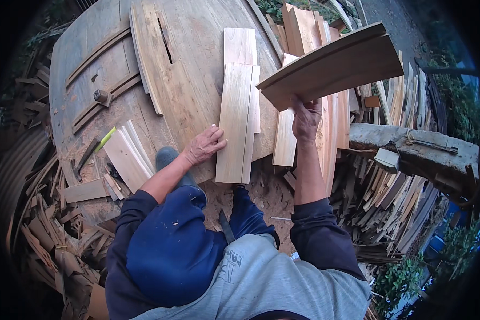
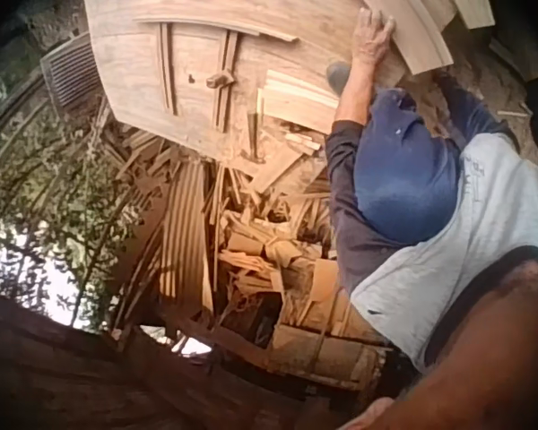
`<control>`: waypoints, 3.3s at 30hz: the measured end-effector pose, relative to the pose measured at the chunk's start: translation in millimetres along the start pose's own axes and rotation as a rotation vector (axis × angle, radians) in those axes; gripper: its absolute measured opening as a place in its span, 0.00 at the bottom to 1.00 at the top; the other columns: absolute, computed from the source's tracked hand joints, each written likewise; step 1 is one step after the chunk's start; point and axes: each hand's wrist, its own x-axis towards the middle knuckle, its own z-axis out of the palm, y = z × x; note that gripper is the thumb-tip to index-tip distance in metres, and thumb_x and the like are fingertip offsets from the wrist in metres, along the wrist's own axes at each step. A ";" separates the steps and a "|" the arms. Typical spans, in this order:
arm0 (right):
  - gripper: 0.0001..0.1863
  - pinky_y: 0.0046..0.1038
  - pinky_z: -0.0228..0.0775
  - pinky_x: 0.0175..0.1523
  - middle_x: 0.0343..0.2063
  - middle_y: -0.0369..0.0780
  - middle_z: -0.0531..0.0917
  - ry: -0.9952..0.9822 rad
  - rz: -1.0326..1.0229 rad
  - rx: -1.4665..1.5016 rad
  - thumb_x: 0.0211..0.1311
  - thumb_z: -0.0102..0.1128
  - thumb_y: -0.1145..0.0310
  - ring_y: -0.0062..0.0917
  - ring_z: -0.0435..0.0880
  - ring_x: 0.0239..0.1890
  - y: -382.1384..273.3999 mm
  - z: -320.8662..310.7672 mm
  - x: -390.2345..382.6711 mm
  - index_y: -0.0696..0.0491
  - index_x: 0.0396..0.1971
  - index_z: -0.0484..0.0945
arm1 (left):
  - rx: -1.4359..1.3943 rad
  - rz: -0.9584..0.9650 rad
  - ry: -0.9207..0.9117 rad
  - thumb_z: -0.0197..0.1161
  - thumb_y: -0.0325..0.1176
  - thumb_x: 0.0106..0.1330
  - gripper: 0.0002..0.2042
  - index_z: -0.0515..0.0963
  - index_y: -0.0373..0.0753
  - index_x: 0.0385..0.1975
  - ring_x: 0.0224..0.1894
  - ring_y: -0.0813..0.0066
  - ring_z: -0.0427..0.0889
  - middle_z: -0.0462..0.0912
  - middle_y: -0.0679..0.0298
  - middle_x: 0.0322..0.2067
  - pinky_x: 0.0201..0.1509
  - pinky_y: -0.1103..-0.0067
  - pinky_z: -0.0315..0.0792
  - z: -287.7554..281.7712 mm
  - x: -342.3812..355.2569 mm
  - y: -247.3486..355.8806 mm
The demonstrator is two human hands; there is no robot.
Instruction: The person shapes wood planks using a table saw. The person places a wood plank against a guide on a table saw, moves the plank across the saw blade, and repeats this for multiple planks.
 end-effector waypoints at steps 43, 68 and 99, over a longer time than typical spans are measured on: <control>0.26 0.30 0.80 0.50 0.47 0.41 0.87 -0.394 0.232 -0.826 0.65 0.71 0.65 0.25 0.89 0.47 42.2 57.7 125.9 0.42 0.63 0.78 | -1.337 -0.643 0.203 0.77 0.36 0.64 0.15 0.86 0.40 0.48 0.46 0.79 0.83 0.89 0.68 0.43 0.57 0.76 0.76 -45.1 207.1 -177.1; 0.16 0.40 0.76 0.53 0.42 0.42 0.91 -0.425 0.112 -1.020 0.75 0.59 0.60 0.36 0.88 0.46 76.9 46.4 118.9 0.40 0.59 0.77 | -0.839 -0.885 -0.044 0.66 0.38 0.73 0.16 0.81 0.40 0.56 0.56 0.68 0.85 0.88 0.61 0.51 0.60 0.70 0.76 -51.3 191.6 -162.0; 0.16 0.40 0.75 0.51 0.37 0.43 0.87 -0.366 0.020 -0.933 0.74 0.59 0.61 0.37 0.87 0.41 89.0 29.4 115.8 0.42 0.59 0.75 | -0.712 -0.684 -0.128 0.64 0.42 0.75 0.19 0.77 0.43 0.62 0.55 0.68 0.85 0.88 0.58 0.50 0.60 0.70 0.75 -30.8 196.5 -183.1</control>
